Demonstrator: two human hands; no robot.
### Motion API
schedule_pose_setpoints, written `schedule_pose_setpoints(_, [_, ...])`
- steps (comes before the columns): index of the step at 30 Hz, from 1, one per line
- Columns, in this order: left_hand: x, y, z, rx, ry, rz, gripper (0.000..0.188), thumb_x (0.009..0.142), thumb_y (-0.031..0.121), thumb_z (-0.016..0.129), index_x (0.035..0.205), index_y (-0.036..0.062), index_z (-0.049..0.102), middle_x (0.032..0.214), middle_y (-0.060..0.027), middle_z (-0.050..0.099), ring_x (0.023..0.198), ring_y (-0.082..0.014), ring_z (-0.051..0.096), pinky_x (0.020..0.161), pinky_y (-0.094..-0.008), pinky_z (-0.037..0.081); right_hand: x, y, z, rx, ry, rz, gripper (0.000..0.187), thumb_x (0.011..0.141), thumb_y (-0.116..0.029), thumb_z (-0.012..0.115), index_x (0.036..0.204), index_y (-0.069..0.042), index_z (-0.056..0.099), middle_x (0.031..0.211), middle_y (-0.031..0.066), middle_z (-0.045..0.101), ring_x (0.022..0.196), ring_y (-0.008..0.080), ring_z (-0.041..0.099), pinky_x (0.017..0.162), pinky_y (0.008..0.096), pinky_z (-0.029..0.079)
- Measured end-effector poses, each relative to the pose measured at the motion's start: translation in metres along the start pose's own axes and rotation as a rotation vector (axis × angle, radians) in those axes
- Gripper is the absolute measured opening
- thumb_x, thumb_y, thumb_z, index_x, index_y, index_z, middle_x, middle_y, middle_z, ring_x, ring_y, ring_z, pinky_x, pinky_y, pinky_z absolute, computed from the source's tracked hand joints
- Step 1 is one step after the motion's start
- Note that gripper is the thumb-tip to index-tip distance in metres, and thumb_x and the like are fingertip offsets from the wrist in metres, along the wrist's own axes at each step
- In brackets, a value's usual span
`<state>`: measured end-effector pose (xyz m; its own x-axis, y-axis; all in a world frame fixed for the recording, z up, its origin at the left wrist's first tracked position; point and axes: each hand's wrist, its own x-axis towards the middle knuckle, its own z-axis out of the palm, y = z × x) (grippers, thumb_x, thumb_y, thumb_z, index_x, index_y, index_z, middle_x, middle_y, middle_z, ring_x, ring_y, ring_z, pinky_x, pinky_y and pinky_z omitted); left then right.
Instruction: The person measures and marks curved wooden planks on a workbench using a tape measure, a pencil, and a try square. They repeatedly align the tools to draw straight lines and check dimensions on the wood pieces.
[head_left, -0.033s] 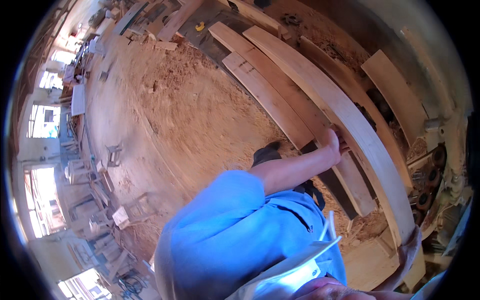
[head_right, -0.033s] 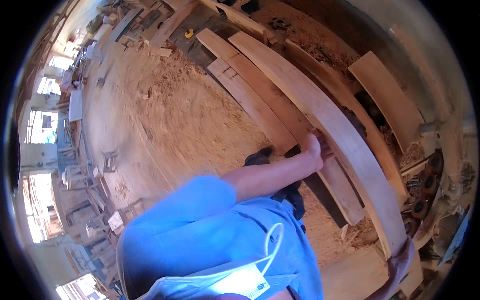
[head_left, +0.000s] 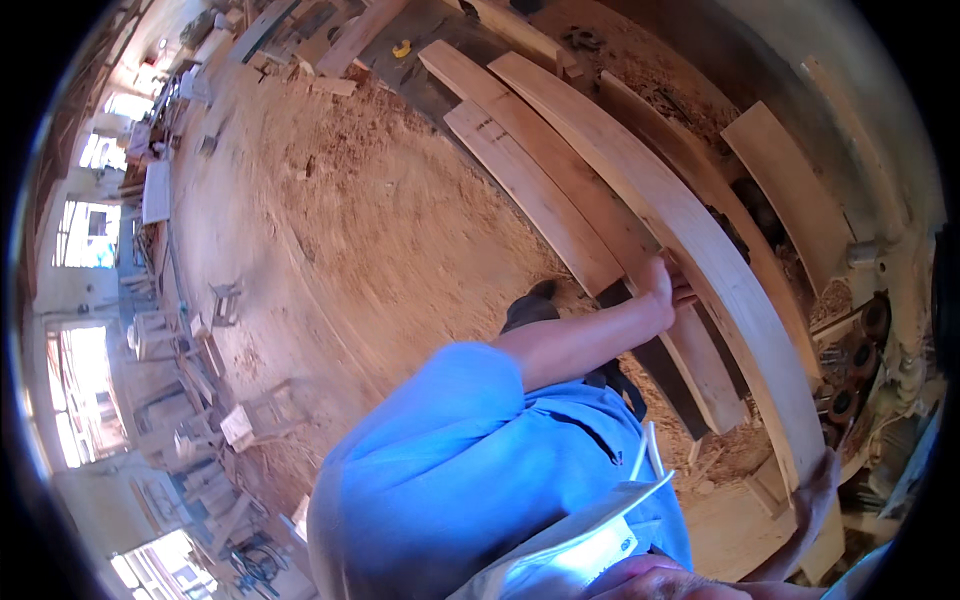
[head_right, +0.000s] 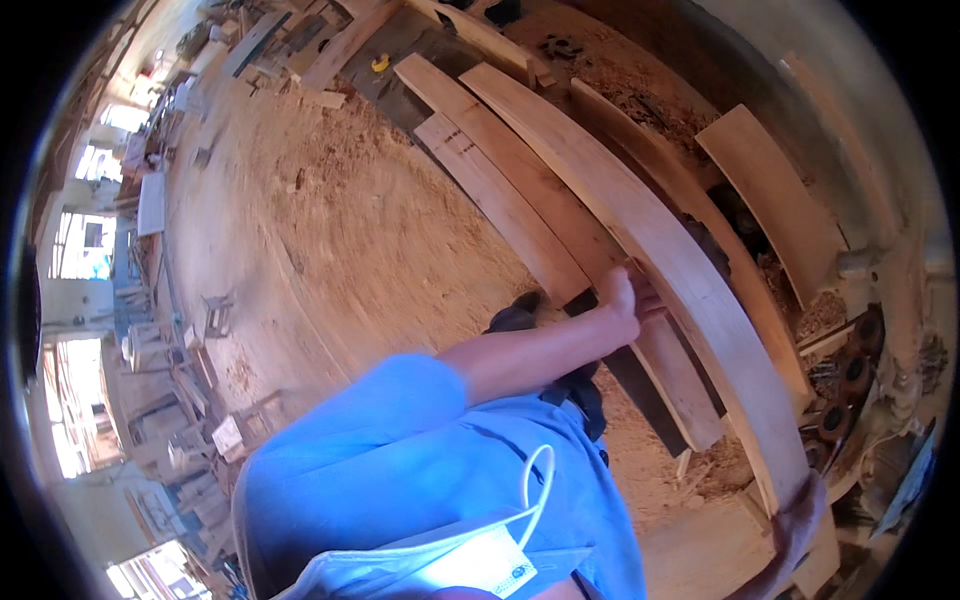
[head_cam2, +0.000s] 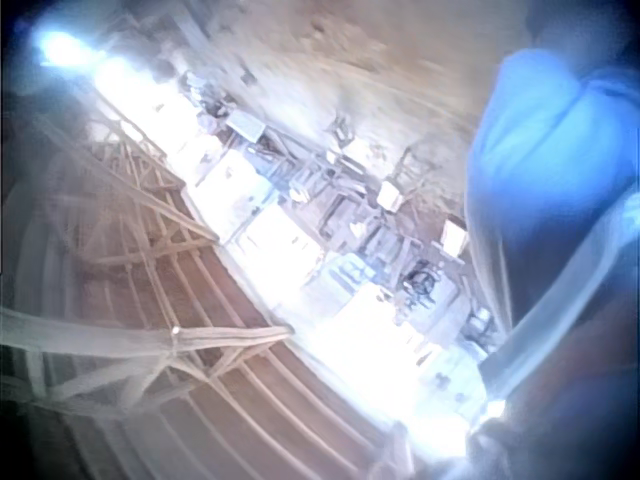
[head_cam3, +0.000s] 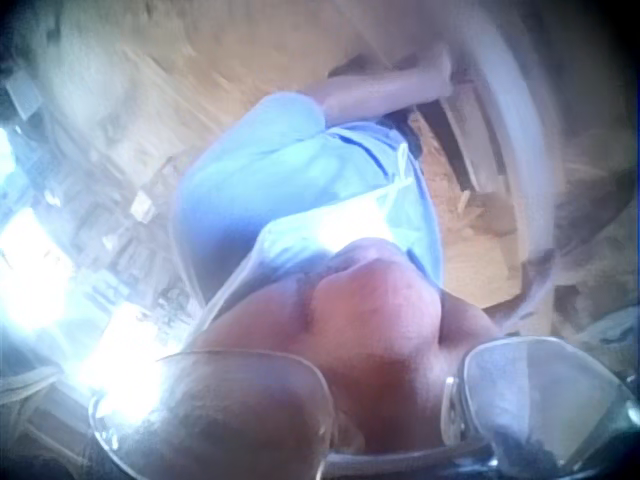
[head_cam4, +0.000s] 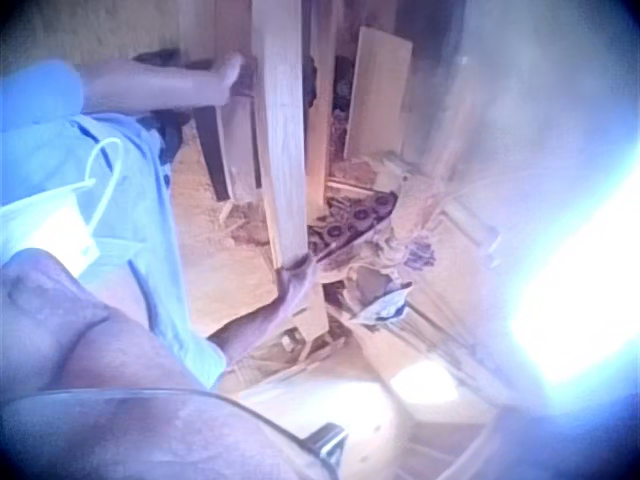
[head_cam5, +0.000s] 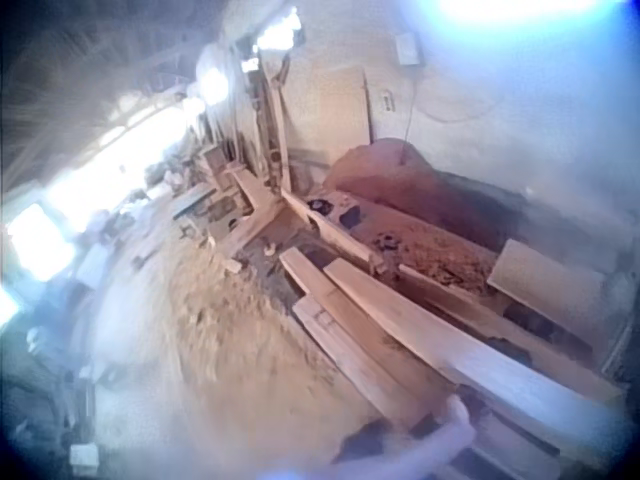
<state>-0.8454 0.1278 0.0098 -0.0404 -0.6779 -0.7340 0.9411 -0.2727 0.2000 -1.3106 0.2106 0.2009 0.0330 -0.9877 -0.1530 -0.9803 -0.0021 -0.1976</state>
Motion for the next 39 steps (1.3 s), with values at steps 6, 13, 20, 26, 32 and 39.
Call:
schedule_pose_setpoints(6, [-0.033, -0.009, -0.02, 0.245, -0.114, 0.107, 0.032, 0.097, 0.028, 0.052, 0.118, 0.0031, 0.053, 0.096, -0.0186, 0.069, 0.078, -0.0295, 0.07, 0.077, -0.0388, 0.056, 0.063, 0.003, 0.061, -0.095, -0.031, -0.226, 0.055, 0.072, 0.001, 0.066, 0.125, -0.001, 0.054, 0.119, 0.023, 0.058, 0.118, 0.0425, 0.051, 0.102, 0.0458, 0.04])
schedule_pose_setpoints(13, [-0.033, -0.012, -0.01, 0.352, -0.137, 0.33, 0.026, 0.097, 0.022, 0.053, 0.112, 0.0008, 0.059, 0.092, -0.0172, 0.07, 0.076, -0.0257, 0.07, 0.073, -0.0366, 0.057, 0.1, -0.05, 0.137, 0.029, -0.152, -0.279, 0.067, 0.063, 0.002, 0.068, 0.127, -0.001, 0.051, 0.112, 0.0252, 0.057, 0.107, 0.0443, 0.055, 0.093, 0.0473, 0.045])
schedule_pose_setpoints(20, [-0.023, 0.009, -0.008, 0.615, -0.17, 0.517, 0.029, 0.094, 0.012, 0.057, 0.116, -0.0075, 0.06, 0.091, -0.0168, 0.071, 0.077, -0.0216, 0.07, 0.073, -0.0313, 0.058, 0.135, -0.048, 0.199, 0.624, -0.296, -0.43, 0.051, 0.078, -0.003, 0.062, 0.128, 0.002, 0.053, 0.133, 0.0253, 0.055, 0.123, 0.0379, 0.054, 0.104, 0.044, 0.043])
schedule_pose_setpoints(26, [-0.009, 0.13, -0.031, 0.85, -0.089, 0.71, 0.033, 0.091, 0.008, 0.061, 0.118, -0.0099, 0.06, 0.094, -0.0152, 0.071, 0.086, -0.0191, 0.069, 0.082, -0.0311, 0.057, 0.118, -0.053, 0.247, 0.55, -0.004, -0.169, 0.066, 0.076, 0.0, 0.065, 0.139, 0.002, 0.048, 0.141, 0.0221, 0.052, 0.133, 0.0346, 0.048, 0.111, 0.0399, 0.037])
schedule_pose_setpoints(32, [0.058, 0.378, -0.116, 0.789, 0.225, 0.966, 0.024, 0.085, 0.013, 0.066, 0.106, 0.0006, 0.069, 0.096, -0.0054, 0.071, 0.086, -0.0122, 0.065, 0.077, -0.0277, 0.053, 0.107, -0.208, 0.239, 0.316, 0.252, -0.098, 0.066, 0.078, 0.001, 0.065, 0.142, 0.001, 0.047, 0.141, 0.0199, 0.053, 0.135, 0.0338, 0.046, 0.113, 0.042, 0.035])
schedule_pose_setpoints(39, [0.124, 0.662, -0.17, 1.112, 0.482, 1.266, 0.054, 0.083, 0.012, 0.065, 0.131, -0.009, 0.055, 0.126, -0.0214, 0.065, 0.119, -0.0276, 0.061, 0.099, -0.0358, 0.046, 0.085, -0.407, 0.267, 0.444, 0.267, 0.13, 0.066, 0.08, -0.001, 0.065, 0.143, -0.002, 0.046, 0.144, 0.0159, 0.051, 0.14, 0.0301, 0.042, 0.114, 0.0409, 0.034])
